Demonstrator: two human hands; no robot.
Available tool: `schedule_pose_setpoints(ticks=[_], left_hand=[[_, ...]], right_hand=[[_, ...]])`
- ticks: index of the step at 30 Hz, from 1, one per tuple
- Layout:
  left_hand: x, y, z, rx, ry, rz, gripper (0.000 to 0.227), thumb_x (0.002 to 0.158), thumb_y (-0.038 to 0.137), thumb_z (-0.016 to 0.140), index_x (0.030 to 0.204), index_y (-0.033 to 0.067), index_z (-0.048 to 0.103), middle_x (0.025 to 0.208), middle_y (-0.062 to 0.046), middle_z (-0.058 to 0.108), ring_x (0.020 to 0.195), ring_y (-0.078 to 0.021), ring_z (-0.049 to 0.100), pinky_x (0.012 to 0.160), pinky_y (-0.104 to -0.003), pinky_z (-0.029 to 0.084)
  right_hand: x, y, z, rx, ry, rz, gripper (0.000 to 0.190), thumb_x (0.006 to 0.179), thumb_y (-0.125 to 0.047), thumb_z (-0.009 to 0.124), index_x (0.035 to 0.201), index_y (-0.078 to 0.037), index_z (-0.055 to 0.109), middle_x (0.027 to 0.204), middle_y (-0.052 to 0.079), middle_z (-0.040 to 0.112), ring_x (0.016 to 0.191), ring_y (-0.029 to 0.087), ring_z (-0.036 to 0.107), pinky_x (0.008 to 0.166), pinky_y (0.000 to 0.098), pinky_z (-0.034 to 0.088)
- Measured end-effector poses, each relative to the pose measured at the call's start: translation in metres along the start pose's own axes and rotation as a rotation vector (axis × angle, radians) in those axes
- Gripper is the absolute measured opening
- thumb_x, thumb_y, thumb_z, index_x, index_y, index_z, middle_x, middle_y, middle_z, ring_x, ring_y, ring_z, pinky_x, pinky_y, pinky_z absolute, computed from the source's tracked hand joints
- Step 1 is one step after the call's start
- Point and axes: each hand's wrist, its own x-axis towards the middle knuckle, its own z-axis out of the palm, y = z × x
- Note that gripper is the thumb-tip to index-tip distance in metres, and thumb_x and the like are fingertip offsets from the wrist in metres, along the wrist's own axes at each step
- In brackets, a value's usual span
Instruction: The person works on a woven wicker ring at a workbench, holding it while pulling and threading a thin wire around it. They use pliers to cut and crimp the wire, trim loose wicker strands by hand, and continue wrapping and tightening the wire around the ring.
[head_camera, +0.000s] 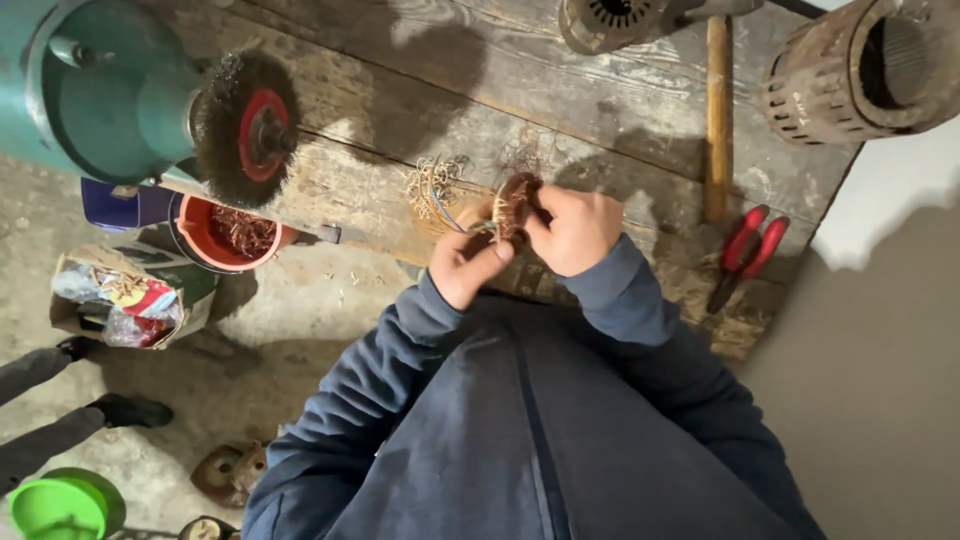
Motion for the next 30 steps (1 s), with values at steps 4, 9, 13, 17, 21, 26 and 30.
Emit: schedule_pose_setpoints(ticks=[4,9,13,17,21,26,30], left_hand=[[0.003,-0.012,-0.015,0.162,-0.132,0.093,0.049,0.098,0.009,0.065,0.145,0.0007,0.054,0.148,-0.01,0.053,0.139,-0.0214,0.05,0.121,-0.036,0.037],[0.007,-0.029,-0.017,0.125,-0.174,0.165,0.029,0.102,0.01,0.066,0.129,0.0017,0.061,0.151,-0.012,0.051,0.139,-0.0253,0.052,0.118,-0.04,0.042],[0.012,-0.011,-0.008,0.199,-0.108,0.275,0.018,0.103,0.017,0.07,0.112,0.0044,0.06,0.136,-0.012,0.059,0.123,-0.0216,0.06,0.106,-0.038,0.049],[0.009,-0.013,-0.009,0.157,-0.032,0.137,0.014,0.107,0.019,0.067,0.108,0.0072,0.059,0.119,-0.01,0.064,0.103,-0.0167,0.06,0.093,-0.032,0.051],[0.01,0.001,-0.006,0.34,-0.023,0.112,0.015,0.105,0.017,0.068,0.11,0.0049,0.061,0.102,-0.007,0.067,0.09,-0.0153,0.062,0.085,-0.029,0.053],[0.009,0.043,0.0,0.65,-0.046,0.224,0.013,0.102,0.016,0.069,0.109,0.0046,0.068,0.093,-0.009,0.071,0.083,-0.0198,0.071,0.074,-0.031,0.056],[0.01,0.086,0.005,0.88,-0.086,0.101,0.017,0.099,0.023,0.072,0.107,0.0081,0.072,0.085,-0.01,0.071,0.076,-0.0246,0.072,0.068,-0.035,0.056]], right_hand=[[0.005,-0.005,-0.009,-0.015,0.016,-0.013,0.013,0.085,-0.022,0.077,0.082,-0.011,0.071,0.069,0.013,0.066,0.061,0.036,0.065,0.052,0.0438,0.049],[0.002,0.002,-0.009,-0.004,-0.081,0.039,0.015,0.084,-0.022,0.078,0.079,-0.011,0.07,0.072,0.014,0.066,0.065,0.036,0.066,0.055,0.0437,0.049],[-0.006,0.009,-0.009,0.193,-0.042,-0.002,0.015,0.087,-0.015,0.073,0.099,-0.006,0.07,0.087,0.014,0.07,0.075,0.031,0.07,0.064,0.0385,0.053],[-0.026,0.037,-0.005,0.497,-0.13,-0.007,0.019,0.099,-0.014,0.068,0.114,-0.001,0.069,0.113,0.013,0.069,0.085,0.018,0.066,0.074,0.0315,0.052],[-0.041,0.039,0.01,0.819,-0.235,0.121,0.027,0.1,-0.016,0.065,0.122,-0.001,0.064,0.125,0.007,0.059,0.097,0.013,0.055,0.086,0.0283,0.046],[-0.053,0.04,0.039,0.955,-0.163,0.022,0.04,0.105,-0.019,0.067,0.136,0.001,0.05,0.125,0.004,0.059,0.113,0.01,0.053,0.099,0.0283,0.045],[-0.069,0.058,0.053,1.216,-0.051,0.188,0.035,0.108,-0.019,0.066,0.137,-0.002,0.052,0.104,-0.001,0.057,0.089,0.005,0.049,0.078,0.0227,0.041]])
